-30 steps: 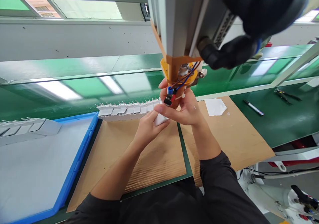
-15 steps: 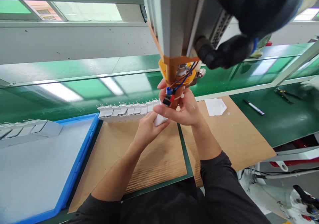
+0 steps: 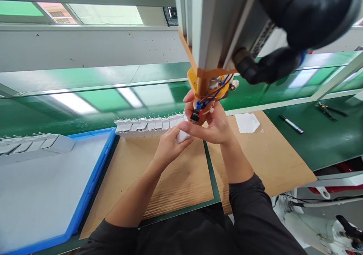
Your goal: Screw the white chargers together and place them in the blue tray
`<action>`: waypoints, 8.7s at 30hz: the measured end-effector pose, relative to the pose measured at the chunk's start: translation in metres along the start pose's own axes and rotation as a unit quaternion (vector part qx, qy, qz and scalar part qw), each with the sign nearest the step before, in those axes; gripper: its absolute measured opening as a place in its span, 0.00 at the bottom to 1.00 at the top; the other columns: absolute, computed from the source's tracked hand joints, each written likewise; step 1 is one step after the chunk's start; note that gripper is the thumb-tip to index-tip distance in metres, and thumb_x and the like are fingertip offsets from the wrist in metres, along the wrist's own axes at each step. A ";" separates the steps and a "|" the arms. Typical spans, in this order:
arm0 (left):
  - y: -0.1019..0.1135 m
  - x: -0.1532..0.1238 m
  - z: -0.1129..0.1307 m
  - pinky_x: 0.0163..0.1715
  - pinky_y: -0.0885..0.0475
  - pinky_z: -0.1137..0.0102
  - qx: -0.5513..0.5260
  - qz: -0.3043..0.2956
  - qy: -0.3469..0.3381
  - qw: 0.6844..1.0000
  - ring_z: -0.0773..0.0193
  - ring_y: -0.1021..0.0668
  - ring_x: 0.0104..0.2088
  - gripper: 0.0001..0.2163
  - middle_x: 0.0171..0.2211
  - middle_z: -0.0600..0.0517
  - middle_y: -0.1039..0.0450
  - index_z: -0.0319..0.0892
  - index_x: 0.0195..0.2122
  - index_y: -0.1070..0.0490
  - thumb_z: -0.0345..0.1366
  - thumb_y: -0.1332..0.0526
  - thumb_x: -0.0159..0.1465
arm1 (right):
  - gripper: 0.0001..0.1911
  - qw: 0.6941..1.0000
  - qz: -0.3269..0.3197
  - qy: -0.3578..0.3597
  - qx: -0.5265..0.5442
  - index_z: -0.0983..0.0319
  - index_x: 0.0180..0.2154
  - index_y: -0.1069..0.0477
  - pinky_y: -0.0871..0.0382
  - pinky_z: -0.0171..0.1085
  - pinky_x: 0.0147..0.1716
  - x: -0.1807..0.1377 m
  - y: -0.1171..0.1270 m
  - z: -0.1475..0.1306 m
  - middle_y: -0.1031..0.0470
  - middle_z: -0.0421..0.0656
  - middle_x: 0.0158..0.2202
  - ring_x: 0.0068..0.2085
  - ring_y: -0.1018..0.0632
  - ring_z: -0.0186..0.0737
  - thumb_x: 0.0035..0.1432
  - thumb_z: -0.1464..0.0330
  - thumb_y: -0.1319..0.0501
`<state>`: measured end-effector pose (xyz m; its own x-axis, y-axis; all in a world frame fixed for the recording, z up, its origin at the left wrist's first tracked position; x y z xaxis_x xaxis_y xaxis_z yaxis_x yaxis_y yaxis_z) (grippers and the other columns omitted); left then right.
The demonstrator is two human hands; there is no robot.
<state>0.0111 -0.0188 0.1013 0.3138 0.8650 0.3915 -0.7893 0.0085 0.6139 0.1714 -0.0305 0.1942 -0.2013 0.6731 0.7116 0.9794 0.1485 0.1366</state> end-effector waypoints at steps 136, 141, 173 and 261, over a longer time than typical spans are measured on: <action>-0.038 0.002 -0.068 0.37 0.23 0.67 -0.149 -0.110 -0.001 0.983 0.64 0.22 0.35 0.17 0.45 0.48 0.27 0.43 0.45 0.32 0.37 0.33 0.55 | 0.25 0.998 0.033 0.043 -0.009 0.50 0.45 0.37 0.38 0.36 0.17 0.004 -0.008 -0.002 0.37 0.33 0.24 0.21 0.33 0.33 0.49 0.50 0.32; -0.039 -0.003 -0.073 0.39 0.25 0.65 -0.061 -0.129 -0.037 0.989 0.62 0.23 0.36 0.18 0.47 0.48 0.28 0.45 0.48 0.33 0.36 0.35 0.57 | 0.26 0.999 0.038 0.037 -0.008 0.50 0.45 0.35 0.34 0.37 0.19 0.004 -0.006 0.002 0.36 0.33 0.23 0.21 0.32 0.33 0.47 0.50 0.31; -0.053 0.006 -0.057 0.48 0.30 0.66 -0.159 -0.096 -0.061 0.981 0.60 0.23 0.46 0.08 0.49 0.47 0.23 0.43 0.34 0.30 0.41 0.35 0.59 | 0.24 0.996 0.002 0.083 0.038 0.51 0.45 0.33 0.38 0.35 0.17 0.010 -0.007 -0.005 0.32 0.35 0.27 0.22 0.33 0.33 0.49 0.51 0.32; -0.079 0.014 -0.084 0.44 0.30 0.68 -0.534 -0.238 0.218 0.781 0.58 0.22 0.45 0.17 0.44 0.46 0.22 0.40 0.41 0.23 0.31 0.37 0.48 | 0.33 0.990 0.070 0.047 0.110 0.53 0.33 0.31 0.44 0.37 0.12 0.022 0.000 0.010 0.42 0.35 0.15 0.14 0.39 0.36 0.53 0.33 0.55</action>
<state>0.0336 0.0345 0.0010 0.6801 0.7230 -0.1214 -0.7015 0.5936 -0.3944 0.1669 -0.0082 0.2035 -0.0508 0.6295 0.7753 0.9688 0.2196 -0.1148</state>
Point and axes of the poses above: each hand's wrist, its own x-axis towards the middle knuckle, its own y-axis out of the back of the hand, z = x × y, the point moved 2 cm from there along x, towards the middle knuckle
